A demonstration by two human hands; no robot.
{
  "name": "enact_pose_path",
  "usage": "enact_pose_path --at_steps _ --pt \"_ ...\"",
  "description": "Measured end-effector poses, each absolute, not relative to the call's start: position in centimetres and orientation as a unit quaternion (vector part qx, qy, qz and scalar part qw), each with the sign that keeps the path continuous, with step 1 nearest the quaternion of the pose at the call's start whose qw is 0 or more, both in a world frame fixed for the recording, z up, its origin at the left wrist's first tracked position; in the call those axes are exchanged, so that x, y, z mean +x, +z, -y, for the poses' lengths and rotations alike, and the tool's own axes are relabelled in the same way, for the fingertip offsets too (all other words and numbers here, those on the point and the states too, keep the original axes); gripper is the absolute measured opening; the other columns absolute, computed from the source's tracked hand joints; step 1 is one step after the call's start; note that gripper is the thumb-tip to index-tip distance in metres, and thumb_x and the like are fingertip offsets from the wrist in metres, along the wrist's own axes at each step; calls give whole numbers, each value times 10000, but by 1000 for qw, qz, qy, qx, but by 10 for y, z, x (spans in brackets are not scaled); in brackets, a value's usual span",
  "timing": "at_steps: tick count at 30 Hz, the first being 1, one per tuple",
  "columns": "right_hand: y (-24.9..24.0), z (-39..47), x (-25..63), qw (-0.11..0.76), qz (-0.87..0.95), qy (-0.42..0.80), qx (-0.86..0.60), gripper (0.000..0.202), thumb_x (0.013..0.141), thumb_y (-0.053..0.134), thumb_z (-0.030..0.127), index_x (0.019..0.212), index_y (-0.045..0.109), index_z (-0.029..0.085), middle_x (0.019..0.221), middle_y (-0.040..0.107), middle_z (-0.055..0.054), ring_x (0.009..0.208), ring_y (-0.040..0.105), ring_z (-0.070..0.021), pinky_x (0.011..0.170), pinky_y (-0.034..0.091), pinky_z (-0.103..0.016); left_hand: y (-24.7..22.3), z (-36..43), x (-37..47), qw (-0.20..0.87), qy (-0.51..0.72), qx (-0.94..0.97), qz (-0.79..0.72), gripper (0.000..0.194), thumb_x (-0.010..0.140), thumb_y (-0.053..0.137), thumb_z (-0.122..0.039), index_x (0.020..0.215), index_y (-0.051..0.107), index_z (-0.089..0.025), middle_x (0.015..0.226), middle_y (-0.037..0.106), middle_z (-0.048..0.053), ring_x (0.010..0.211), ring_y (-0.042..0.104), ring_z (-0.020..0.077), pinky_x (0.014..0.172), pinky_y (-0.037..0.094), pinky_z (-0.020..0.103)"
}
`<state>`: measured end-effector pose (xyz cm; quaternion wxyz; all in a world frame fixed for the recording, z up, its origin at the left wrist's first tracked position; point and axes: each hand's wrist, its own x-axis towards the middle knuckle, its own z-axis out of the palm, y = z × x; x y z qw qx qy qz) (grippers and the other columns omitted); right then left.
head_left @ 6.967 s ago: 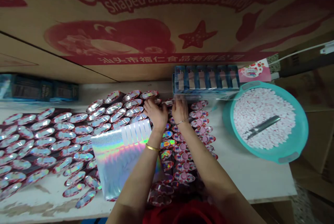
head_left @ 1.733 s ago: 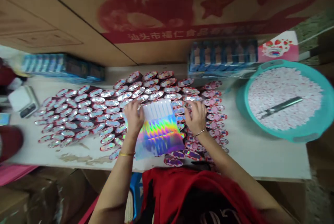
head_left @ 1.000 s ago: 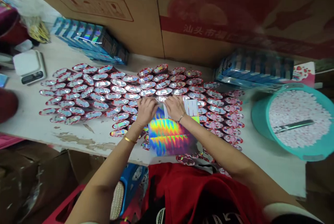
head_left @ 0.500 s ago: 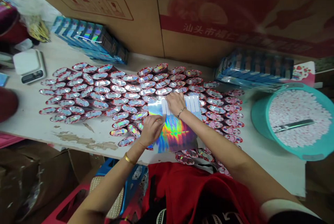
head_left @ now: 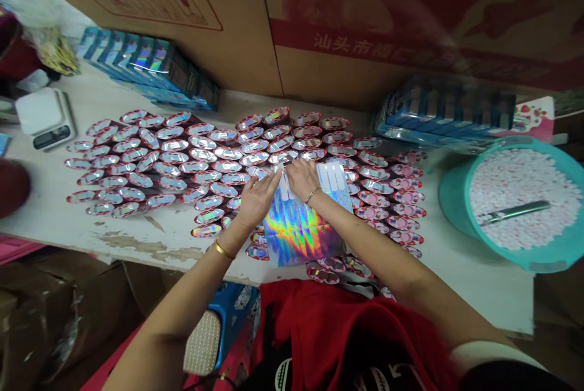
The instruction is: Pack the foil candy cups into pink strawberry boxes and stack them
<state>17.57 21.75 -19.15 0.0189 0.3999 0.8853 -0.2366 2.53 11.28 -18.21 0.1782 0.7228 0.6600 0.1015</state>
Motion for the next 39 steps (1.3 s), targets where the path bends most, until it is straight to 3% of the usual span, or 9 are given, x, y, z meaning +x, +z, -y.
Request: enact_pose_path --at_steps 5,8,11,16,20,23,25,29,39 --pt "-195 -215 178 12 -880 -251 404 316 1014 366 196 1012 676 140 1017 644 -151 1033 482 -288 910 308 -425 -181 -91 32 191 127 713 -662 515 937 388 -113 1435 492 -194 1266 668 138 1293 537 265 1116 307 462" --pt "-197 -214 177 1 -876 -261 406 298 991 382 152 998 679 140 1028 643 -149 1026 480 -284 919 316 -429 -169 -82 40 189 183 678 -686 454 930 466 -186 1378 539 -176 1014 712 125 1031 643 252 1003 413 440" --pt "-194 -215 177 -21 -868 -276 412 297 997 385 168 992 681 142 1048 649 -145 1022 490 -279 929 328 -430 -142 -73 50 167 315 584 -729 550 914 545 -241 1447 425 -184 861 654 59 822 620 197 839 482 364" --pt "-162 -201 195 -112 -839 -311 432 368 1048 349 366 1185 625 167 1222 617 -120 1158 497 -239 1027 336 -392 -93 -75 68 188 534 335 -753 728 865 660 -313 1487 286 -255 856 561 5 793 578 142 762 501 282" --pt "-122 -165 234 -263 -692 -501 448 645 1028 155 591 1062 652 181 1067 667 -98 1061 597 -213 963 444 -366 -77 -84 90 246 577 272 -730 749 817 718 -360 1453 330 -274 840 541 -9 780 576 129 758 503 269" --pt "-101 -141 262 -292 -578 -591 480 562 891 463 724 979 649 201 963 674 -62 942 623 -215 888 489 -358 -75 -89 115 289 578 268 -715 757 788 744 -370 1434 363 -273 836 545 -13 765 577 121 739 494 257" --pt "-94 -134 278 -306 -532 -599 515 442 844 599 647 885 630 208 874 655 -35 861 611 -198 850 494 -340 -75 -91 134 323 571 265 -707 746 775 753 -358 1419 386 -272 828 553 -17 740 573 112 715 482 244" --pt "-95 -136 314 -330 -518 -568 548 301 900 554 477 756 583 215 748 605 -5 754 580 -168 776 489 -309 -84 -97 169 394 552 253 -690 721 754 756 -301 1390 419 -259 799 563 -27 687 563 98 671 463 225" --pt "-129 -152 398 -273 -562 -421 658 229 889 581 381 742 625 211 717 602 -6 711 545 -174 716 431 -306 -136 -130 240 449 469 329 -685 721 782 673 -202 1437 372 -218 800 586 -27 720 582 110 717 475 249"
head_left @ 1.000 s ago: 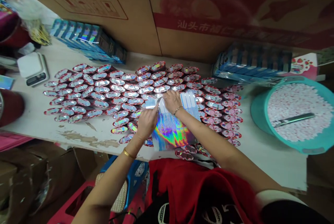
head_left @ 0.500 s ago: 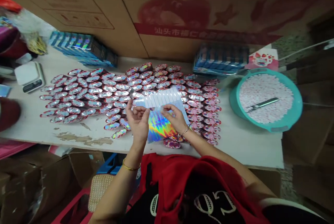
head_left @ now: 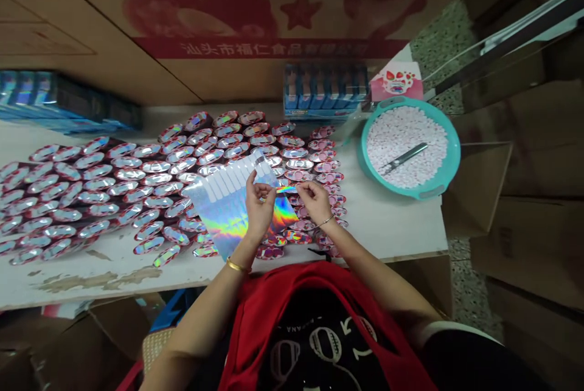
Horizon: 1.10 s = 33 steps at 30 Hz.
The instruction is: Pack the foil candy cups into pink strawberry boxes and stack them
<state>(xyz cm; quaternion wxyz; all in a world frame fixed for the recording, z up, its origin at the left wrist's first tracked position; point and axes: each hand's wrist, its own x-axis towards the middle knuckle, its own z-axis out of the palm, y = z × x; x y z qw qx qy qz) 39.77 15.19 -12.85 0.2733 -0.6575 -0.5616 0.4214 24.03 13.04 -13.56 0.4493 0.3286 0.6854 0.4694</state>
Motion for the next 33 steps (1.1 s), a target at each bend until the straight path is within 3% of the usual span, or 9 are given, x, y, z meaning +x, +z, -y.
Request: enact_pose_path --at_steps 6,11,19,24,27,31,33 --pt "-143 -166 421 213 593 309 -712 214 898 605 329 732 640 198 729 597 -7 804 544 -197 839 343 -357 -155 -157 268 422 422 401 -695 694 809 636 -182 1454 380 -208 799 621 -20 765 610 140 840 457 321" --pt "-161 -176 424 157 638 231 -717 222 949 558 341 806 658 204 779 621 -24 853 533 -214 856 310 -354 -169 -176 274 374 340 465 -727 695 826 604 -172 1477 363 -217 846 665 -18 814 630 158 960 364 393" --pt "-170 -176 421 105 689 183 -694 221 988 465 331 931 631 196 950 665 -87 965 528 -258 920 292 -394 -181 -178 277 327 247 524 -747 702 828 570 -182 1494 348 -206 910 687 34 975 609 245 927 337 422" --pt "-172 -179 422 115 666 202 -709 324 933 480 303 1209 543 145 1051 661 -117 982 538 -271 930 317 -404 -181 -183 276 297 235 534 -756 645 817 552 -193 1445 401 -191 1069 641 99 1052 565 286 931 360 439" --pt "-165 -180 425 130 672 216 -696 362 933 435 259 1266 532 155 1087 656 -125 1020 537 -275 941 330 -421 -171 -187 269 285 275 531 -749 515 797 569 -184 1307 502 -187 1161 590 126 1121 526 290 961 377 437" --pt "-146 -169 424 259 594 258 -716 366 967 446 440 1194 582 188 1063 633 -109 1023 547 -256 943 379 -412 -140 -178 256 324 396 517 -686 185 819 636 -267 988 581 -215 1050 587 72 1069 540 236 971 403 387" --pt "-138 -161 420 328 510 350 -714 434 940 465 564 1120 609 196 995 630 -83 950 562 -231 897 425 -385 -126 -168 254 385 434 482 -657 136 831 655 -319 881 579 -218 958 579 41 976 557 201 921 428 349"
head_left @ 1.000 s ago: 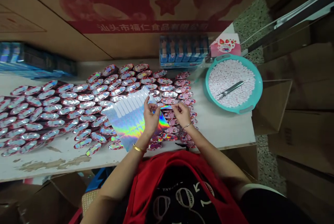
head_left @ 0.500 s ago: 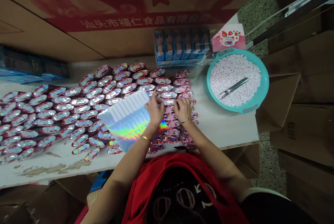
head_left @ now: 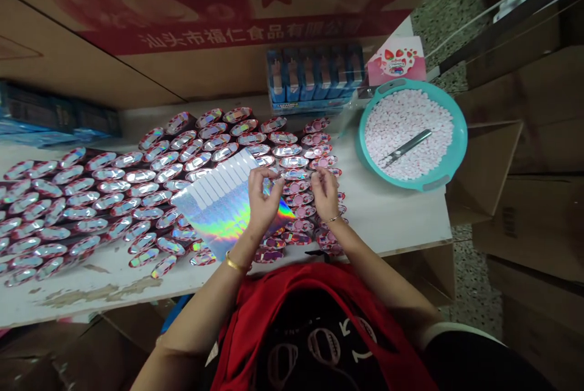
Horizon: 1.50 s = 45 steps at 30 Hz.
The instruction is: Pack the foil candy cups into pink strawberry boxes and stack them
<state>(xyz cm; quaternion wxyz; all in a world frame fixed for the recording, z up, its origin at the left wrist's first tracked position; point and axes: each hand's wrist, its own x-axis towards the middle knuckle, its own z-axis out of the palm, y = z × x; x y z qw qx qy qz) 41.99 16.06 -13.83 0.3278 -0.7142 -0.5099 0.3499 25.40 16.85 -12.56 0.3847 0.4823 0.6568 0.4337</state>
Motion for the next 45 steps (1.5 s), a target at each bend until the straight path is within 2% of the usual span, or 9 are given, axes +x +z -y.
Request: enact_pose_path --at_steps 4,8,15,19,25,29,33,40,45 --pt "-135 -146 410 358 365 532 -675 475 804 599 676 863 624 205 774 606 -12 708 531 -170 687 453 -310 -124 -146 259 492 439 362 -659 160 814 674 -336 775 590 -206 844 572 14 825 546 158 824 440 301" --pt "-142 -143 411 359 359 529 -681 480 740 655 683 737 574 210 644 519 28 592 439 -133 574 394 -277 -141 -135 268 500 429 273 -701 175 760 707 -337 710 614 -197 784 590 10 795 551 155 799 452 294" --pt "-139 -144 422 339 427 456 -703 471 815 583 680 867 648 216 837 601 -28 796 517 -189 771 446 -336 -130 -142 278 565 480 160 -652 146 700 737 -303 711 641 -194 699 615 -12 697 563 132 723 468 271" --pt "-143 -141 421 297 459 482 -685 464 825 568 667 741 615 213 700 555 -1 670 488 -164 661 435 -309 -134 -141 278 572 478 128 -654 168 696 736 -323 704 631 -191 688 608 -19 676 544 124 714 453 271" --pt "-146 -151 430 255 517 415 -704 293 865 614 454 699 587 214 768 571 -19 791 509 -198 802 401 -351 -156 -133 279 418 391 329 -751 163 772 699 -315 685 611 -208 811 603 14 868 559 184 891 421 360" --pt "-145 -158 432 121 633 278 -712 242 944 552 380 785 624 213 873 622 -57 930 516 -246 854 349 -383 -158 -132 285 331 290 436 -785 111 817 671 -277 733 625 -220 924 628 46 984 535 246 924 356 438" --pt "-150 -158 431 62 693 221 -683 265 996 476 384 885 645 213 941 627 -84 973 497 -269 841 329 -386 -161 -132 288 301 242 470 -794 95 834 640 -260 753 615 -217 989 609 72 1010 518 277 874 345 437" --pt "-158 -157 432 50 717 210 -662 285 988 420 332 1121 616 173 1061 639 -119 1017 494 -289 895 338 -419 -163 -133 297 303 196 479 -800 50 833 603 -247 856 574 -212 1055 580 106 1061 498 312 893 351 467" --pt "-155 -158 437 97 724 218 -647 410 885 435 230 1276 538 157 1128 633 -140 1037 509 -311 914 370 -452 -153 -137 254 285 260 515 -766 271 855 572 -250 1120 554 -198 1122 611 112 1089 527 287 942 368 445"
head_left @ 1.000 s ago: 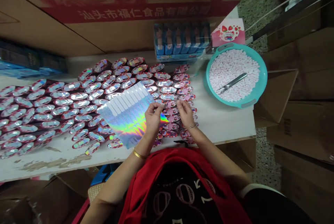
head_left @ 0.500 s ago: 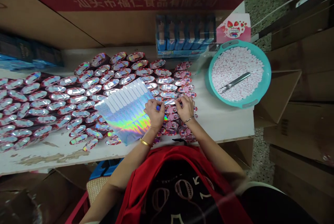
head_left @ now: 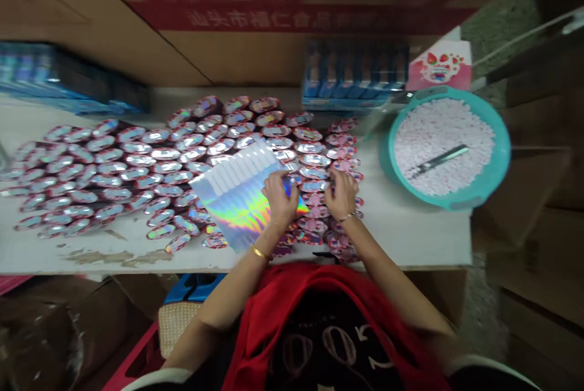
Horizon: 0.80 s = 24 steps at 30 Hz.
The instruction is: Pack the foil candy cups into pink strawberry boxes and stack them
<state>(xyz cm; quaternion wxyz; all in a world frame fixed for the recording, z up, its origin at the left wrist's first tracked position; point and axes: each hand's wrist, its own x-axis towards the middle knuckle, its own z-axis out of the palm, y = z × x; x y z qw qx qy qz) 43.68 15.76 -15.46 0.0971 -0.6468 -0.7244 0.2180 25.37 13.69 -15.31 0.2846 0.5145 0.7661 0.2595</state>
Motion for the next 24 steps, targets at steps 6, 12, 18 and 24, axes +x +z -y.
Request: enact_pose_path --at_steps 6,12,18,24 --pt "-142 -160 379 199 745 216 -599 313 944 471 337 1186 594 182 1110 626 -142 1051 526 -311 911 396 -447 -146 -121 65 156 180 555 -797 424 901 507 -301 1314 551 -214 1304 575 149 1218 473 319 1025 325 476" --pt "-138 -172 242 145 810 296 -485 295 959 469 284 1209 607 207 1217 592 -126 1138 491 -291 952 367 -425 -170 -93 -5 176 73 576 -795 258 872 581 -336 1093 657 -227 1310 573 149 1215 454 353 993 322 507" --pt "-162 -189 159 55 881 294 -366 330 982 473 227 1294 574 187 1347 568 -135 1289 394 -294 1069 235 -471 -177 -86 3 191 138 584 -777 201 916 545 -342 1062 619 -225 1217 615 122 1123 511 289 939 339 431" --pt "-175 -187 156 40 898 284 -334 318 1000 485 331 1259 606 192 1350 556 -132 1264 402 -290 1050 232 -454 -175 -70 8 204 142 567 -785 200 890 600 -387 998 625 -221 1228 601 129 1114 503 304 919 331 429"
